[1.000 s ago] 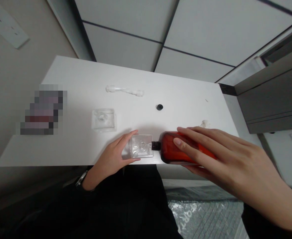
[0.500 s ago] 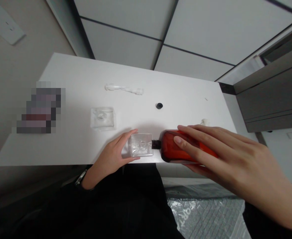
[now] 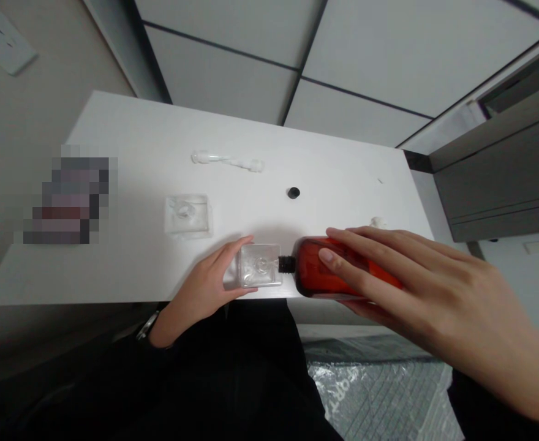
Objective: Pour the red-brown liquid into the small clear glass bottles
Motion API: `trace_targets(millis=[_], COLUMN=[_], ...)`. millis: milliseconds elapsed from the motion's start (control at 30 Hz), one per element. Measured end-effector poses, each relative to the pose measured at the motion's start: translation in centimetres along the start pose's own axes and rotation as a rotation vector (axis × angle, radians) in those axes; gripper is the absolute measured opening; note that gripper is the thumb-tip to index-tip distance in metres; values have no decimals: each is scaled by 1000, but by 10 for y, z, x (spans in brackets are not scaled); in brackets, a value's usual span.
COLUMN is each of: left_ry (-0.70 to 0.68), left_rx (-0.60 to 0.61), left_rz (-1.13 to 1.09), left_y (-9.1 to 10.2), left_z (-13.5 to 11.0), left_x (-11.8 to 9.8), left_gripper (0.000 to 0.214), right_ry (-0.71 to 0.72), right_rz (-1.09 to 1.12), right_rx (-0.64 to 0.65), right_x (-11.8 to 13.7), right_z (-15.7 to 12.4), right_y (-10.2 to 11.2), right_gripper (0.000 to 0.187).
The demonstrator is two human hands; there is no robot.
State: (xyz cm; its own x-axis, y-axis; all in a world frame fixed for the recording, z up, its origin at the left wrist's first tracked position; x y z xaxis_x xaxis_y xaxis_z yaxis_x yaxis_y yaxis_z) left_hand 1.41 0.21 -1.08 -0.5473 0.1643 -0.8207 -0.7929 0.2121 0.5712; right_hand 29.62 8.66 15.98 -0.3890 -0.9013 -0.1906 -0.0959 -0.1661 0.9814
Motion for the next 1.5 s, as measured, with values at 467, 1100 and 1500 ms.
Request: trace_targets(millis=[467,1100,1500], left_ry=[-25,-26,-18], left_rx=[-17,-17,-2], left_rz=[27,-21,-24], left_y=[0,-1,1], left_z=[-1,1,0], left_x=[0,1,-1], left_gripper=[92,93,94], right_ry=[35,-7,2], right_rz=[-38,4,13], right_rx=[28,75,150], right_x=[2,0,2], right_z=[8,4,10], right_y=[2,5,12], right_gripper=[69,68,85])
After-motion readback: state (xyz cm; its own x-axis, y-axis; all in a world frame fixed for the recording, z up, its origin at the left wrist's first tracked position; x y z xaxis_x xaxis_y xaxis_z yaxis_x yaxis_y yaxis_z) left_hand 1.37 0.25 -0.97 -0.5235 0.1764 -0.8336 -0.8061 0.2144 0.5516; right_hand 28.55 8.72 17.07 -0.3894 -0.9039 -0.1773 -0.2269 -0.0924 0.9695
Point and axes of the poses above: each hand's wrist, its own z-axis towards the middle knuckle, its own y-axis out of the back of the hand, x = y × z, the point moved 1 cm from there along z, towards the middle knuckle, and after that the axes turned 7 degrees about x, right-handed, at the moved point
